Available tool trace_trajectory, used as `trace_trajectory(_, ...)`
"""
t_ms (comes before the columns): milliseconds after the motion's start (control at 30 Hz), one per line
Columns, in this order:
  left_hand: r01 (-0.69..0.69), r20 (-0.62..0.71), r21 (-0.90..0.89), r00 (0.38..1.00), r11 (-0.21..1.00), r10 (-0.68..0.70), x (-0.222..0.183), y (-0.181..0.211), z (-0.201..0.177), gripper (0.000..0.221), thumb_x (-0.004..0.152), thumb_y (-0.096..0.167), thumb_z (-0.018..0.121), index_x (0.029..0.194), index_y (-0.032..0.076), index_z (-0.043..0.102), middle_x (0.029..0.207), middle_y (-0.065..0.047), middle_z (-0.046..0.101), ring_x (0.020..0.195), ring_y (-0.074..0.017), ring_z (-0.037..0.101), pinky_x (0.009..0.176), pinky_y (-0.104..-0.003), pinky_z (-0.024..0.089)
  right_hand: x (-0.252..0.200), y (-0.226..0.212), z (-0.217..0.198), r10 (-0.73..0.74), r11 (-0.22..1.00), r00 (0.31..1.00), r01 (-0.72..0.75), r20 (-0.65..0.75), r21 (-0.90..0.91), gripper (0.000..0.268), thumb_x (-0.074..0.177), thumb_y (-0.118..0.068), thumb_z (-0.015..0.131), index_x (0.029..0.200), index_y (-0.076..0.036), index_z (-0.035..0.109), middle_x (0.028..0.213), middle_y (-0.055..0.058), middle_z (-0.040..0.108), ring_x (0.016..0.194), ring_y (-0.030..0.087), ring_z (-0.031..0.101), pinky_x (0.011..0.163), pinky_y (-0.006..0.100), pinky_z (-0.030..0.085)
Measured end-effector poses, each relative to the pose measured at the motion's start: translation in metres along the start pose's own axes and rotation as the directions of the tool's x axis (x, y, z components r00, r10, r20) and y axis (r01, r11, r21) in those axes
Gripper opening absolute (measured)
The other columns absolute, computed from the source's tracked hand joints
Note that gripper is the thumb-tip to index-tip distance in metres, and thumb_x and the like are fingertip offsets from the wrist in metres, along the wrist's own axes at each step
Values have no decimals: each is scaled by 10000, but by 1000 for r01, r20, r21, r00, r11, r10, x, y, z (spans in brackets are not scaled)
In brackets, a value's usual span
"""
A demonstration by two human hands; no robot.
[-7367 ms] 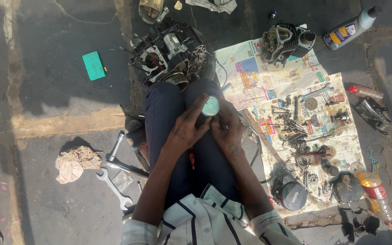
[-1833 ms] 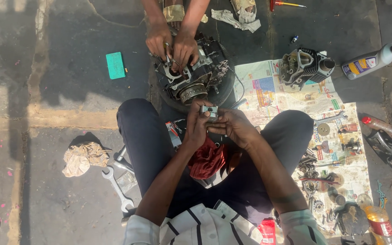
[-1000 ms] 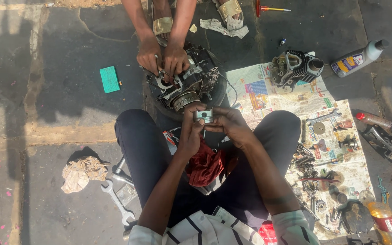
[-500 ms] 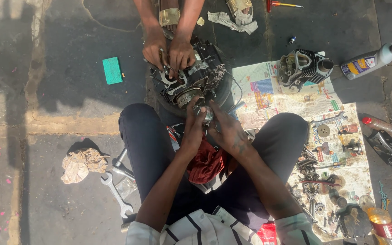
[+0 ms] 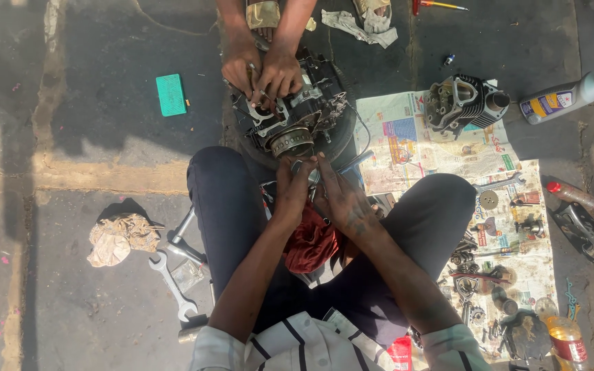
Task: Assemble and repair motorcycle engine components including the piston and rings.
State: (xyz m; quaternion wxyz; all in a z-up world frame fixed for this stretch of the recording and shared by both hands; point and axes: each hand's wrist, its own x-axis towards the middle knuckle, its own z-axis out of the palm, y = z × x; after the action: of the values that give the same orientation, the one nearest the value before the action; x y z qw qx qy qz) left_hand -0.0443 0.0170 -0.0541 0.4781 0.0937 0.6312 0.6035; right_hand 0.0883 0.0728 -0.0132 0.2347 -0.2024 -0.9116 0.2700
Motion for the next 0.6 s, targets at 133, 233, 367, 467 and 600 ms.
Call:
trace_trajectory(133,-62,38,-94,997,994,66,4,-8,-3,377,931,355,662,1130,57,548,984,-67,631,867,-90,595,622,-243,496,-5,4,9,-8,998,1000,6,-27,-62,805,883,63,693,1569,74,272,1081,272,702,947,388,737,789,451,611)
trace_trajectory(233,25,50,-91,999,996,-20,3,-5,-4,362,926,350,651,1094,50,538,868,-76,567,665,-128,541,487,-276,425,-10,12,16,6,999,1000,-7,-22,-41,813,899,80,685,1577,92,237,1072,260,704,941,382,739,786,449,608)
trace_trajectory(367,103,79,-146,993,984,-92,2,-1,-4,336,911,333,653,1054,67,506,802,-69,554,584,-131,546,419,-286,366,0,0,8,-102,994,990,106,-102,33,809,896,129,628,1574,86,189,1282,300,666,1081,415,727,834,428,617)
trace_trajectory(467,108,113,-158,989,982,-90,2,0,-5,324,901,323,649,1045,72,501,808,-58,580,600,-122,557,419,-271,352,-3,2,9,-83,996,993,86,-84,30,827,898,129,635,1578,87,167,1308,287,648,1104,429,713,866,442,618)
trace_trajectory(600,109,136,-154,987,982,-88,-5,2,-4,303,904,315,625,1060,80,513,819,-54,583,630,-114,554,442,-264,375,-4,4,10,-81,997,992,78,-101,-30,812,901,125,637,1577,67,190,1270,265,667,1100,432,713,880,458,612)
